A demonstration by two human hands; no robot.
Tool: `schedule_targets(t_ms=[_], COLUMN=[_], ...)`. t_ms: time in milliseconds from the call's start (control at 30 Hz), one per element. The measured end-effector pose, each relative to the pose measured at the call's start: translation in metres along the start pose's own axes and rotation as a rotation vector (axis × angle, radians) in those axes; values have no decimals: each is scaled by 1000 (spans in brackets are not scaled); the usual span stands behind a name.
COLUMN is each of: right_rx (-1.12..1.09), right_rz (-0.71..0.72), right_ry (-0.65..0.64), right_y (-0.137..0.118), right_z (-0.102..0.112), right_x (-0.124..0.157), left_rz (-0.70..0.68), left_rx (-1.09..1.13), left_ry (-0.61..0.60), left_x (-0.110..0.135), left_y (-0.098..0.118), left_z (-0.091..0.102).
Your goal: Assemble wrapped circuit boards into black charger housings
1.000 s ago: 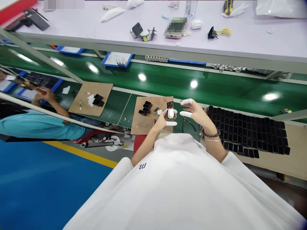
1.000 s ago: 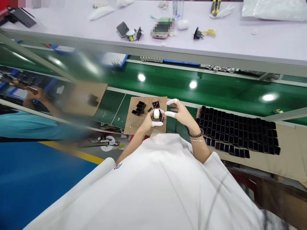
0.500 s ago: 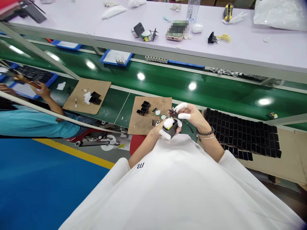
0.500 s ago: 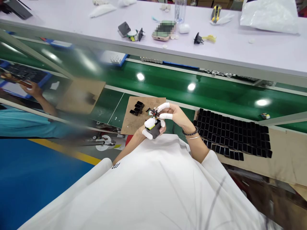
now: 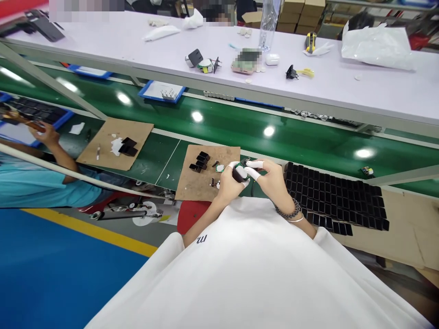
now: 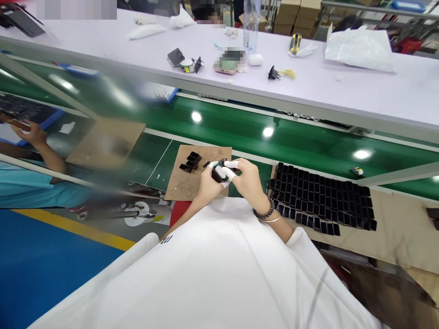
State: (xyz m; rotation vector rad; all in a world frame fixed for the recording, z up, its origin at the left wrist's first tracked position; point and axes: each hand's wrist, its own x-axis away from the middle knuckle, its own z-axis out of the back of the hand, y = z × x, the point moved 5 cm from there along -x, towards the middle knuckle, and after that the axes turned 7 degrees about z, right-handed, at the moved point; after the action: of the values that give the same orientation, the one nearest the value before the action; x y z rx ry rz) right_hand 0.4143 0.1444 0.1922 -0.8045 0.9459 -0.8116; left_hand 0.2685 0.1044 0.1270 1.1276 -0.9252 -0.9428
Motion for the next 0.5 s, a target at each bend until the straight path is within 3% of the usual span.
schedule_targets(t_ms=[167, 333, 433, 500], right_rx=[90, -214, -226, -165], right_rz=[29, -75, -83, -99], right_ry=[-43, -39, 33, 6], right_y=[13, 35, 55, 77], right_z=[-21, -41, -45, -51], right_x=[10, 21, 22, 19], left_rz=[-17, -38, -90, -89], left_rx=[-57, -54, -90, -121], left_ry=[82, 118, 89, -11], left_x=[-8, -10, -12, -18], left_y=[0, 0, -1, -9], left_z=[1, 3, 1, -2])
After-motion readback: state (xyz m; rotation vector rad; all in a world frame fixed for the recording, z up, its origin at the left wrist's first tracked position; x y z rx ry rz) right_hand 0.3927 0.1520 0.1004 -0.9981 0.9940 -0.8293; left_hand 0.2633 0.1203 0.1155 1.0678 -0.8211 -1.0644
